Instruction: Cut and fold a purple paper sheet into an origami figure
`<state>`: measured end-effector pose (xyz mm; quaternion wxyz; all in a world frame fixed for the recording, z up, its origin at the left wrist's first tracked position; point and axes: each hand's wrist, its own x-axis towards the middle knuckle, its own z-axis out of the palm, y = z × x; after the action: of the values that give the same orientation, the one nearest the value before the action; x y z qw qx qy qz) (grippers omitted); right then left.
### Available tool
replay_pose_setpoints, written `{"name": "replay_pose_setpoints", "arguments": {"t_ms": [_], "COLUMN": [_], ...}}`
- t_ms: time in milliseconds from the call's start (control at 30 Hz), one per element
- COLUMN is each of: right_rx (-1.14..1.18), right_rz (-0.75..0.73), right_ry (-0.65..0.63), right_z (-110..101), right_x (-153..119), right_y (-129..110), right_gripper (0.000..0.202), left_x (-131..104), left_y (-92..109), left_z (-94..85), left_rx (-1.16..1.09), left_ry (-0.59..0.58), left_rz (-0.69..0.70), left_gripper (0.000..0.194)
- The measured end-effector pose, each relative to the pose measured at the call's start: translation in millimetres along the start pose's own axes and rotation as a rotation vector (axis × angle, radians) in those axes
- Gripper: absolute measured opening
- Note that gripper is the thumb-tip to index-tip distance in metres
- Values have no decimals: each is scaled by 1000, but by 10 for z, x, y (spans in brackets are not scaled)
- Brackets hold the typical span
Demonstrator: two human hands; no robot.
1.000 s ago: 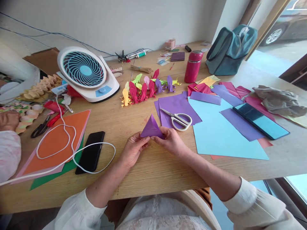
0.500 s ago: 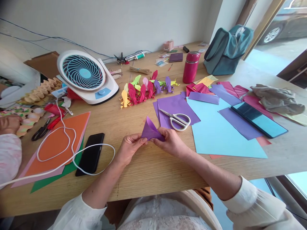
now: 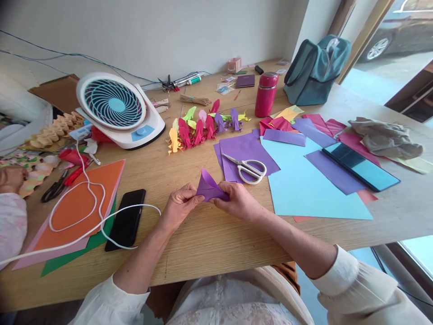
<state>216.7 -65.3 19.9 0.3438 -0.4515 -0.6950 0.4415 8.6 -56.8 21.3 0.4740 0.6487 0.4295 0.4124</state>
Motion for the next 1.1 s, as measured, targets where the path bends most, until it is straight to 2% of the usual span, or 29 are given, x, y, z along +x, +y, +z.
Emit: {"name": "replay_pose_setpoints", "arguments": {"t_ms": [67,233,400,567,667,800,933,1100], "right_rx": [11,-4,-13,-29,-15,114,212,269], "right_rz": [-7,-3,2,-15,9,47,72,76], "right_ry": [0,-11,-37,-61,-47,-35,-18,-34], "right_z": [-1,14,27,23,25,25,17,13], "right_x": [2,-6,-13,-12,-6,11,32,47], "right_y": [-3,6,-8,-6,11,39,65,85], "right_gripper": [19,16,16,21,24,34,46,51], "left_x": [5,17,8,4,3,0,-3,-9], "left_y": [-3,-38,-77,-69,-74,-97,-108,-92], "left_z": [-7,-29,-17,10,28,52,75,94], "left_rx": [18,-4,-96,-159,-170,-192,-250,-316], "left_ry": [19,-59,-11,-90,-22,64,87,90], "left_rz": [14,21,-60,-97,-103,-119,-160,-200], "left_gripper": [37,29,27,21,23,29,35,36]}}
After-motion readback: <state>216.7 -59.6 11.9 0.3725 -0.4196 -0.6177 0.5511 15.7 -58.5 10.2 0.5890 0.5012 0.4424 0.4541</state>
